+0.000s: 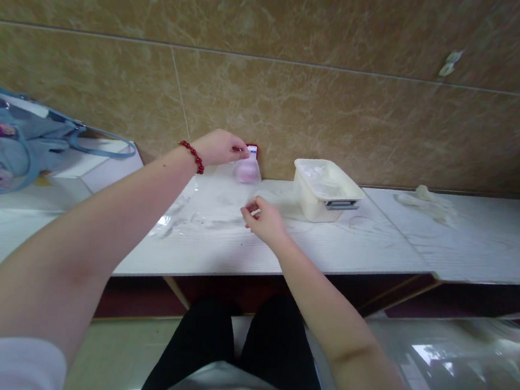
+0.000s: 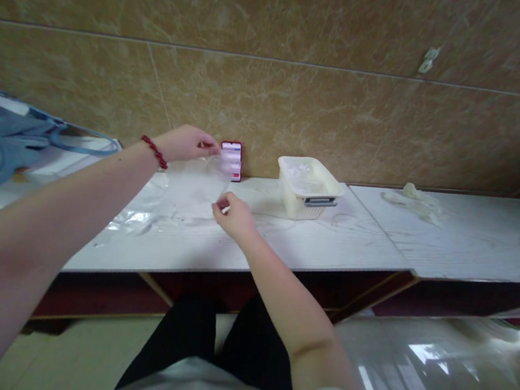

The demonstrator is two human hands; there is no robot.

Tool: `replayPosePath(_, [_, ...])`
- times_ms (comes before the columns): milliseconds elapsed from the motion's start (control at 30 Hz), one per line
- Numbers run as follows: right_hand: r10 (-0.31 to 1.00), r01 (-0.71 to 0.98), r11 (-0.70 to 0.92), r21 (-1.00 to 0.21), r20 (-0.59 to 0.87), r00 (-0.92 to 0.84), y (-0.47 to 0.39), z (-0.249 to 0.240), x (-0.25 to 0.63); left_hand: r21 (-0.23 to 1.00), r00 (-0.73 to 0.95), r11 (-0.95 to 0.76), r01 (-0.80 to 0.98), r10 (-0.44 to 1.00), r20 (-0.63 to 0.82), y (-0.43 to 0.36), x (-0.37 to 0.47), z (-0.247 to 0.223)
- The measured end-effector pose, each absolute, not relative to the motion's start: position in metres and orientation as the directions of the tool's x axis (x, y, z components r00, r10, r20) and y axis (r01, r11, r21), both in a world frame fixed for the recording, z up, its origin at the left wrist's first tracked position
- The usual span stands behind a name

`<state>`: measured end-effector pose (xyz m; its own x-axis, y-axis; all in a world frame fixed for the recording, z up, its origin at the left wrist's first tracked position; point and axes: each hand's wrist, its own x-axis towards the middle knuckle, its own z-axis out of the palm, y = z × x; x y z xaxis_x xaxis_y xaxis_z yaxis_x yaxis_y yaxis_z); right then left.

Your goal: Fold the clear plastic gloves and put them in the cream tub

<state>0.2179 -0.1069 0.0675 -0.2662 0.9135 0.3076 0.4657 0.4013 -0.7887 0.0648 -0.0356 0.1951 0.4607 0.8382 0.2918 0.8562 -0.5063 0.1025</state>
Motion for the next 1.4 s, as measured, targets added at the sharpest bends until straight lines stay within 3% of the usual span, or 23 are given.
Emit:
replayPosePath(67, [0.87, 0.433, 0.491, -0.756, 0.404, -0.282, -0.121, 0.072, 0.209, 0.086, 0.461, -0.5, 0.862, 0.842, 0.281, -0.042, 0.064, 0.196])
replayPosePath(133, [0.867, 0.418, 0.495, -0.762, 0.404, -0.291, -0.128, 0.073, 0.207, 0.075, 0.45, -0.484, 0.872, 0.853, 0.266, -0.048, 0.063, 0.198])
replayPosePath(367, [0.979, 0.401, 0.053, -0.914, -0.031, -0.201, -0.124, 0.041, 0.224, 0.073, 0.428, -0.446, 0.892, 0.885, 0.184, -0.061, 0.057, 0.203])
replayPosePath(433, [0.974, 0.419, 0.012, -0.908, -0.085, -0.211, -0.122, 0.04, 0.236, 0.058, 0.442, -0.456, 0.888, 0.882, 0.163, -0.06, 0.057, 0.203])
replayPosePath(567, [0.958, 0.611, 0.16, -0.775, -0.028, -0.287, -0.121, 0.07, 0.276, 0.046, 0.476, -0.485, 0.874, 0.87, 0.13, -0.051, 0.056, 0.196])
replayPosePath(700, [0.965, 0.758, 0.23, -0.611, 0.242, -0.098, -0.119, 0.121, 0.302, 0.097, 0.486, -0.493, 0.865, 0.87, 0.086, -0.042, 0.055, 0.183])
replayPosePath(800, [0.931, 0.754, 0.292, -0.588, 0.354, -0.085, -0.108, 0.144, 0.29, 0.145, 0.513, -0.514, 0.845, 0.857, 0.049, -0.039, 0.06, 0.178])
replayPosePath(933, [0.939, 0.743, 0.344, -0.574, 0.227, -0.26, -0.079, 0.134, 0.255, 0.226, 0.543, -0.532, 0.816, 0.84, 0.016, -0.038, 0.068, 0.176])
replayPosePath(1067, [0.933, 0.793, 0.357, -0.494, 0.154, -0.324, -0.048, 0.107, 0.241, 0.33, 0.514, -0.49, 0.807, 0.857, 0.014, -0.034, 0.069, 0.171])
replayPosePath(1267, [0.932, 0.797, 0.339, -0.5, 0.061, -0.358, -0.022, 0.099, 0.255, 0.381, 0.454, -0.424, 0.822, 0.891, 0.012, -0.02, 0.059, 0.159])
replayPosePath(1333, [0.937, 0.816, 0.33, -0.475, 0.058, -0.346, -0.02, 0.102, 0.257, 0.358, 0.444, -0.422, 0.833, 0.896, 0.021, -0.016, 0.057, 0.157])
replayPosePath(1400, [0.944, 0.837, 0.331, -0.435, 0.166, -0.287, -0.024, 0.104, 0.256, 0.333, 0.447, -0.43, 0.839, 0.894, 0.029, -0.013, 0.057, 0.156])
